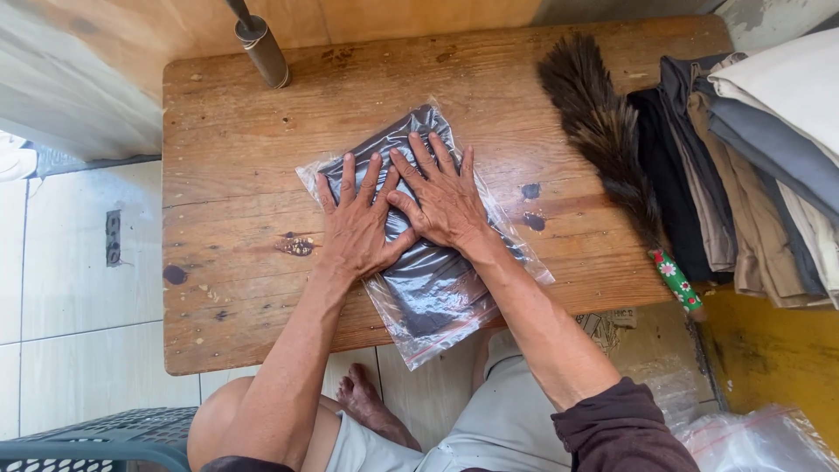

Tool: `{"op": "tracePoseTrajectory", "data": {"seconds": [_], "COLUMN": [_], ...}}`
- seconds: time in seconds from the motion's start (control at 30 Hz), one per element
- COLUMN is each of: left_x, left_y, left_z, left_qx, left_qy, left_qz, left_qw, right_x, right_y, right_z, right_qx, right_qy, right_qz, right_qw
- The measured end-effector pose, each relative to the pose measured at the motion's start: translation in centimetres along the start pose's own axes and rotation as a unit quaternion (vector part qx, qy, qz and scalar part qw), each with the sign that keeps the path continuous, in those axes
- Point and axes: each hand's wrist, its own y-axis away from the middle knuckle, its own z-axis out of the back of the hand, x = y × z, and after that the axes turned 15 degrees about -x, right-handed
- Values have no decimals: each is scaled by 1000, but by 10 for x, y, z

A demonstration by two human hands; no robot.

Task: Folding a garment, cleaning the workspace with a duster, and sealing the item in a labeled plastic bag.

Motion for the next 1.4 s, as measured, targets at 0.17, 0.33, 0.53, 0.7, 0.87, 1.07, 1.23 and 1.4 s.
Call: {"op": "tracePoseTrajectory", "data": {"seconds": [0.17, 0.33, 0.53, 0.7, 0.87, 1.07, 1.23, 1.4], "left_x": [-2, -3, -5, -7, -9, -23, -21, -23], "left_y": [2, 0, -2, -5, -9, -16, -18, -21], "left_z": [13, 24, 29, 31, 21, 44, 40, 40], "left_qx": [0, 22, 35, 78, 89, 142, 153, 175], "left_qy": [40, 44, 40, 31, 28, -17, -31, -28], "left_qz": [-10, -23, -22, 4, 47, 52, 65, 81], "left_qw": [999, 999, 998, 996, 995, 988, 986, 981], "right_x": [-3, -8, -4, 11, 9, 4, 10, 10], "right_y": [7, 16, 11, 2, -3, -21, -18, -18], "right_z": [1, -9, -5, 14, 13, 12, 9, 5], "right_qx": [-34, -149, -98, -20, 31, 117, 39, 20], "right_qy": [-20, -14, 7, 36, 48, 23, 44, 39], "right_qz": [-3, -18, -73, -73, -78, -161, -69, -88], "right_qw": [999, 989, 992, 996, 995, 980, 996, 995]}}
